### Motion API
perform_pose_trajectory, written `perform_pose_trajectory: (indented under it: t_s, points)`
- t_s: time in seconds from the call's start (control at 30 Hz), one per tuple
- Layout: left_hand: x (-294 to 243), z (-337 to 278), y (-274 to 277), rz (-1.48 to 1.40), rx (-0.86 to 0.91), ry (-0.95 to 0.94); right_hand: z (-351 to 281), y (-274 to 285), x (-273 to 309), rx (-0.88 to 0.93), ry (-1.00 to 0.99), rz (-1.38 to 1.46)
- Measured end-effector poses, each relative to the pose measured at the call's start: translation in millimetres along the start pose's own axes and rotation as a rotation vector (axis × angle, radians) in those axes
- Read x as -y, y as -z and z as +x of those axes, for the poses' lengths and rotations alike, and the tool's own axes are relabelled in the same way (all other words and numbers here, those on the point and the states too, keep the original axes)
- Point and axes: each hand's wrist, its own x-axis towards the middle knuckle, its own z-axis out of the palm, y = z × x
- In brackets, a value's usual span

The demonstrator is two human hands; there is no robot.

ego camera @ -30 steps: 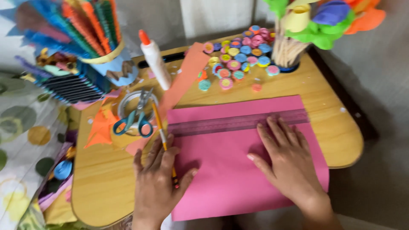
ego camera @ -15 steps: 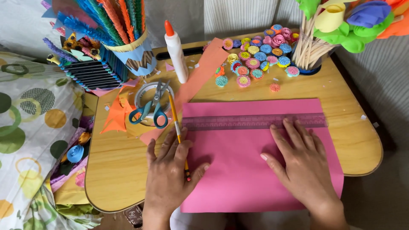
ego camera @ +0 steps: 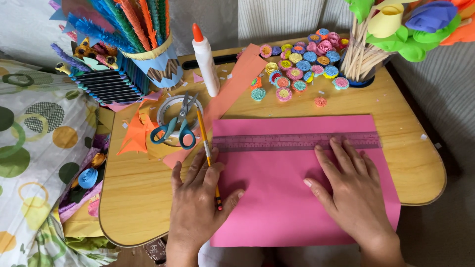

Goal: Mark lines on a pink sheet of paper with a ruler and pencil, then cut it with scissors.

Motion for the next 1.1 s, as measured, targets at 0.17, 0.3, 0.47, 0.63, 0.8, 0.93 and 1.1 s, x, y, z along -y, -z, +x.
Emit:
perform_pose_trajectory:
  t_s: [0.17, 0.3, 0.47, 0.63, 0.8, 0.93, 1.1]
  points:
    - [-1, 1, 1, -0.008, -0.001, -0.004, -1, -2, -1, 0.013, -0.001, 0.000]
    - [-1, 3, 3, 0.003, 0.003, -0.008, -1, -3, -2, 0.016, 0.000, -0.005]
    - [1, 2, 0, 0.013, -0.009, -0.021, 0, -2, -1, 0.009, -0.007, 0.012]
    - [3, 1, -4, 0.017, -0.015, -0.033, -1, -2, -1, 0.003, -0.019, 0.004]
    - [4, 0, -6, 0.060, -0.030, -0.026, -1, -2, 0, 0.009, -0.025, 0.011]
    - [3, 0, -5, 0.050, -0.019, -0.024, -1, 0, 0, 0.010, -0.016, 0.003]
    - [2, 1, -3, 0.028, -0.028, -0.031, 0, -1, -1, 0.001, -0.001, -0.003]
